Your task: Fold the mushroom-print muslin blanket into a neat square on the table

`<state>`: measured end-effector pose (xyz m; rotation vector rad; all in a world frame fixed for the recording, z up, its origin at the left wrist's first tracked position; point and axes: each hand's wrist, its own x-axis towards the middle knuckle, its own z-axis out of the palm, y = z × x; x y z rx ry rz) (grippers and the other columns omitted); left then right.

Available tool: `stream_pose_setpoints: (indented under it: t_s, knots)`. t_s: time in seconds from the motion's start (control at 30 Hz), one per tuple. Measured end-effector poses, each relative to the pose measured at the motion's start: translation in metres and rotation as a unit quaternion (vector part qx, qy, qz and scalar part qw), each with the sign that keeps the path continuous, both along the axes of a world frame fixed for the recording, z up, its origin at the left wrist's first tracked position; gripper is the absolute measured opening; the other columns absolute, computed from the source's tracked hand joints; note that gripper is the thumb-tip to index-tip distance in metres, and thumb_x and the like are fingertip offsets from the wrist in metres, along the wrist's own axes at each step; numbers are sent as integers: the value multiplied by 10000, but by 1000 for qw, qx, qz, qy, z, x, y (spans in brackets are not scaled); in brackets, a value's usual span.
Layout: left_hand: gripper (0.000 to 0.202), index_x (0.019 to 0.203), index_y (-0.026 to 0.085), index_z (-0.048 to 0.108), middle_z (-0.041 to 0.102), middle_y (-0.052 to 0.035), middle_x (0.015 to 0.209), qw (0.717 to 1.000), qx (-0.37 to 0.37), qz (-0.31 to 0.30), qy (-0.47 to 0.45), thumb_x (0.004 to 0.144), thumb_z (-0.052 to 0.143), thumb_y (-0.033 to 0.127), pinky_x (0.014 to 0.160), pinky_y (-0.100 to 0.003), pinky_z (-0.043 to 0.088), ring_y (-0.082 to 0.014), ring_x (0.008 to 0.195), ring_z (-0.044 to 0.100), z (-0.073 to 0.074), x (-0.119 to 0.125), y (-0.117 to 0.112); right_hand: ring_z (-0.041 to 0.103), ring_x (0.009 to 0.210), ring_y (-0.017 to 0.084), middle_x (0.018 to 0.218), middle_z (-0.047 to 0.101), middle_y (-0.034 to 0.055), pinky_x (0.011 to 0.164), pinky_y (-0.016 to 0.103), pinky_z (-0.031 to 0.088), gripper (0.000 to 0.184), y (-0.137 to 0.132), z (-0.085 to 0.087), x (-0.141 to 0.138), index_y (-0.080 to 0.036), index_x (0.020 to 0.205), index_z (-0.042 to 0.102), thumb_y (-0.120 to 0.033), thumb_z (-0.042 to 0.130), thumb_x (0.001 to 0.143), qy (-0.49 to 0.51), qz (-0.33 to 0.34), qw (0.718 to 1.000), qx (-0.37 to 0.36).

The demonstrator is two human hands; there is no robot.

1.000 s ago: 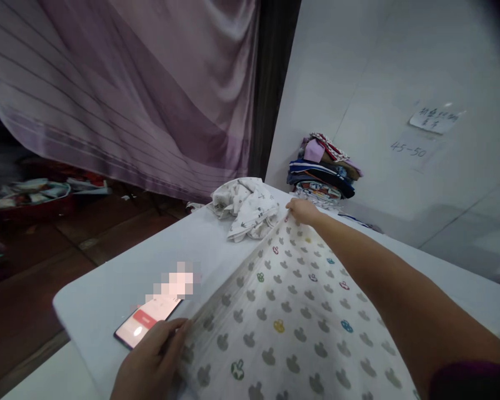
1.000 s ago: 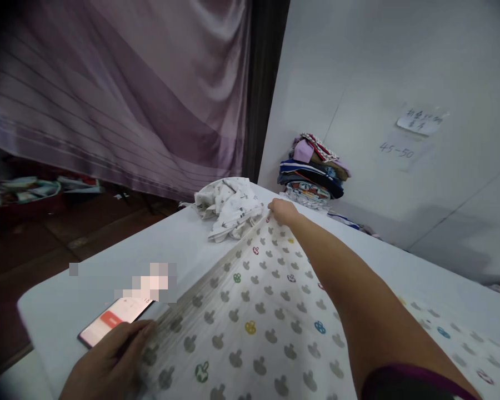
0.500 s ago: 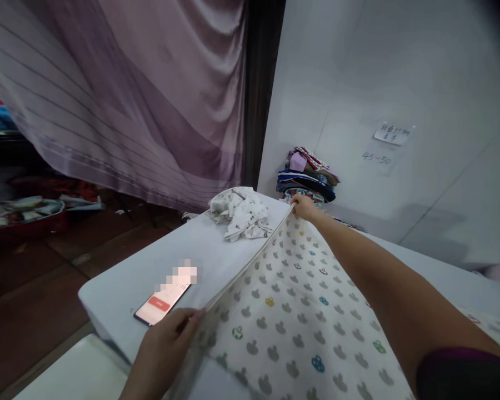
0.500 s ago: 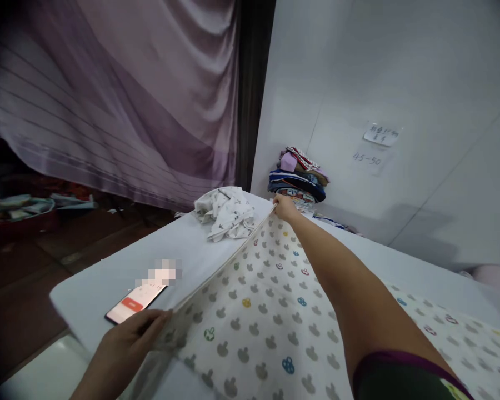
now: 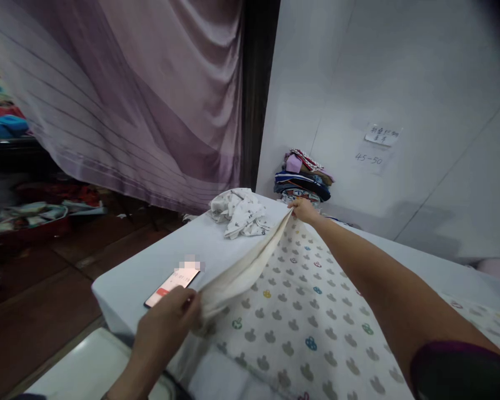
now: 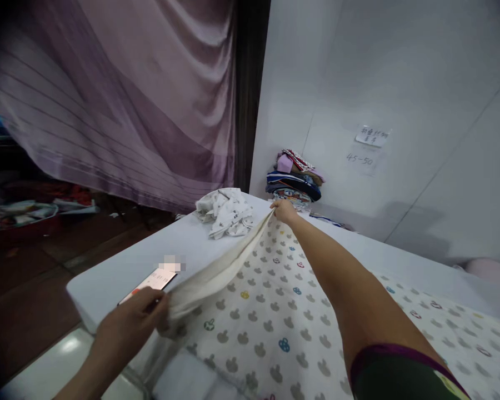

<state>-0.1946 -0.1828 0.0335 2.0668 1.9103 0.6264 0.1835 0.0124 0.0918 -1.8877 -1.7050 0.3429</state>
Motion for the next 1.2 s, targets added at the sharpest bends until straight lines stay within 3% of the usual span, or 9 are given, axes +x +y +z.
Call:
stream_pose_setpoints:
  t_s: [0.13, 0.23, 0.43, 0.6, 0.7, 0.77, 0.9, 1.0, 1.2]
  knots:
    - [317, 684, 212, 565, 603, 9, 727, 992, 99, -35, -72, 827, 416, 453, 595, -193, 421, -114, 657, 567, 3, -8, -2, 570, 526, 107, 632, 658, 28, 514, 171, 416, 333, 3, -2, -2, -139, 899, 708, -36, 492, 668, 3, -35, 999, -2]
    - [296, 719, 225, 572, 563, 37, 583, 991, 48, -82, -89, 826, 433, 464, 508, -188, 416, -110, 526, 529, -3, -6, -10, 568, 497, 105, 627, 661, 35, 496, 170, 409, 337, 9, 1, -4, -127, 890, 711, -29, 498, 648, 4, -53, 999, -1]
    - [264, 863, 252, 605, 650, 44, 730, 978, 6, -125, -168, 827, 451, 463, 569, -161, 458, -105, 607, 586, -10, 5, -37, 597, 554, 127, 637, 667, 57, 531, 183, 405, 285, 16, 3, -12, -121, 807, 723, -36, 512, 636, -11, -59, 998, 7]
    - [323, 763, 231, 594, 611, 49, 605, 974, -55, -104, -194, 802, 457, 521, 510, -169, 449, -112, 545, 568, -15, 12, -47, 621, 660, 146, 700, 684, 60, 599, 189, 417, 294, 19, 0, -22, -131, 818, 723, -30, 513, 638, -5, -49, 999, 12]
    - [359, 885, 247, 614, 676, 44, 726, 983, -64, -93, -146, 690, 595, 548, 584, -190, 484, -143, 654, 630, -20, 13, -46, 618, 665, 142, 708, 684, 55, 628, 190, 426, 306, 21, -1, -24, -129, 820, 721, -18, 506, 633, 9, -45, 999, 15]
    - [382, 949, 259, 618, 698, 33, 803, 988, -53, -100, -106, 683, 611, 533, 629, -205, 496, -161, 723, 653, -23, 12, -44, 608, 631, 135, 692, 679, 51, 614, 191, 431, 313, 21, 0, -23, -124, 822, 718, -12, 501, 628, 24, -42, 999, 16]
    - [268, 837, 271, 645, 679, 42, 712, 990, 1, -129, -57, 799, 487, 483, 564, -179, 472, -130, 649, 643, -20, 4, -42, 573, 536, 115, 635, 660, 38, 545, 184, 434, 310, 17, 1, -16, -114, 820, 711, -11, 486, 633, 68, -37, 997, 22]
    - [266, 830, 273, 652, 671, 44, 751, 991, 71, -105, -33, 811, 478, 474, 567, -160, 463, -109, 658, 635, -13, -4, -40, 556, 504, 101, 598, 642, 27, 530, 176, 447, 301, 11, 4, -7, -111, 804, 705, -7, 472, 646, 106, -32, 993, 32]
    - [294, 797, 231, 646, 632, 15, 773, 983, 133, -114, -60, 796, 507, 490, 558, -151, 444, -95, 645, 591, 1, -5, -45, 563, 507, 90, 560, 615, 2, 558, 178, 493, 223, -8, 15, 17, -125, 718, 682, -1, 507, 660, 170, -9, 985, 42]
